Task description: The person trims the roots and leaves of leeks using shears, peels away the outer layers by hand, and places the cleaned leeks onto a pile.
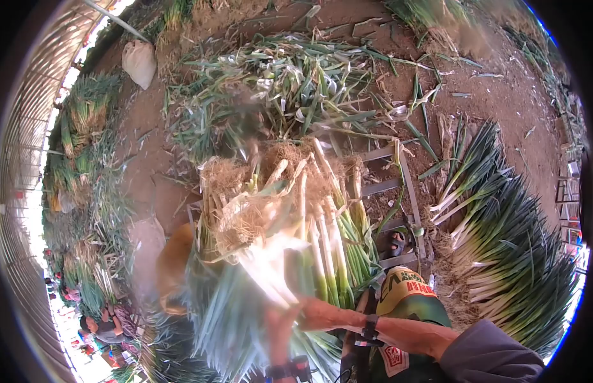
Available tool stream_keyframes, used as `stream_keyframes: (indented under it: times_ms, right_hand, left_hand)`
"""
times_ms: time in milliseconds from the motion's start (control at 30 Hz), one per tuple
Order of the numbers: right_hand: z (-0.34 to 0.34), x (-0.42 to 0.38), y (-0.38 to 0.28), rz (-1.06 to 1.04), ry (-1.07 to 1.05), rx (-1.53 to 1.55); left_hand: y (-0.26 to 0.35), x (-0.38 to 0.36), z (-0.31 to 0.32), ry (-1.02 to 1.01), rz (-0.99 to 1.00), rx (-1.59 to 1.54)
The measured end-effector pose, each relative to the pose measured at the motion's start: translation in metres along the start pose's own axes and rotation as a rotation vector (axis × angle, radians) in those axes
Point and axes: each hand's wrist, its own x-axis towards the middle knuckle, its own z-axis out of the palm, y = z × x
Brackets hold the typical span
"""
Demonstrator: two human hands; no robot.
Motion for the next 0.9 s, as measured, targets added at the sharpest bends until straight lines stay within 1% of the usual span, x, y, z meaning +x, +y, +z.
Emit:
stream_keyframes:
  times_ms: [33, 133, 167, 233, 267, 300, 333, 367, 433, 467, 533, 567, 600, 667, 700, 733, 767, 833, 867, 900]
  right_hand:
    - [-0.002, -0.003, -0.003, 0.008, 0.001, 0.033]
    - [0.007, -0.008, -0.001, -0.038, 0.042, -0.028]
    - [0.006, -0.010, 0.000, -0.045, 0.017, -0.019]
    - [0.002, -0.015, 0.001, -0.061, -0.034, -0.004]
    - [-0.019, -0.021, -0.018, -0.015, -0.156, -0.055]
    - [-0.055, -0.031, -0.055, 0.029, -0.280, -0.104]
    - [-0.075, -0.037, -0.076, 0.071, -0.403, -0.152]
    - [-0.077, -0.042, -0.060, -0.066, -0.109, -0.228]
    - [-0.086, -0.047, -0.042, -0.239, 0.392, -0.330]
    - [-0.113, -0.048, -0.071, -0.280, 0.606, -0.362]
    - [-0.133, -0.031, -0.101, -0.440, 0.596, -0.400]
    - [-0.136, -0.023, -0.113, -0.519, 0.593, -0.418]
    - [-0.136, -0.015, -0.117, -0.501, 0.610, -0.475]
    - [-0.138, 0.005, -0.121, -0.465, 0.640, -0.589]
    - [-0.143, 0.016, -0.124, -0.378, 0.580, -0.517]
    - [-0.153, 0.026, -0.129, -0.288, 0.518, -0.442]
    - [-0.165, 0.033, -0.136, -0.197, 0.456, -0.367]
    - [-0.186, 0.045, -0.151, -0.167, 0.526, -0.397]
    - [-0.194, 0.059, -0.147, -0.230, 0.590, -0.399]
    - [-0.207, 0.071, -0.141, -0.289, 0.713, -0.380]
  left_hand:
    - [0.005, -0.003, 0.002, 0.017, -0.003, -0.014]
    - [0.019, -0.007, 0.005, -0.007, -0.141, -0.013]
    - [0.020, -0.007, 0.006, -0.006, -0.168, -0.005]
    - [0.009, -0.009, 0.005, 0.032, -0.159, 0.026]
    - [0.001, -0.009, 0.004, 0.063, -0.147, 0.109]
    - [-0.007, -0.011, 0.002, 0.096, -0.138, 0.195]
    - [-0.010, -0.012, 0.000, 0.131, -0.127, 0.282]
    - [-0.008, -0.012, -0.002, 0.116, -0.079, 0.289]
    - [-0.003, -0.017, -0.003, 0.086, 0.012, 0.293]
    - [0.002, -0.018, 0.001, 0.111, -0.026, 0.217]
    - [-0.008, -0.017, 0.003, 0.154, 0.021, 0.365]
    - [0.000, -0.017, 0.008, 0.173, 0.046, 0.441]
    - [0.008, -0.022, 0.012, 0.191, -0.014, 0.555]
    - [0.028, -0.034, 0.023, 0.207, -0.026, 0.531]
    - [0.031, -0.036, 0.027, 0.215, -0.035, 0.517]
    - [0.025, -0.039, 0.025, 0.217, -0.057, 0.586]
    - [0.025, -0.041, 0.023, 0.217, -0.016, 0.559]
    - [0.025, -0.043, 0.021, 0.222, 0.069, 0.500]
    - [0.027, -0.045, 0.019, 0.214, 0.034, 0.464]
    - [0.028, -0.049, 0.017, 0.203, -0.004, 0.428]
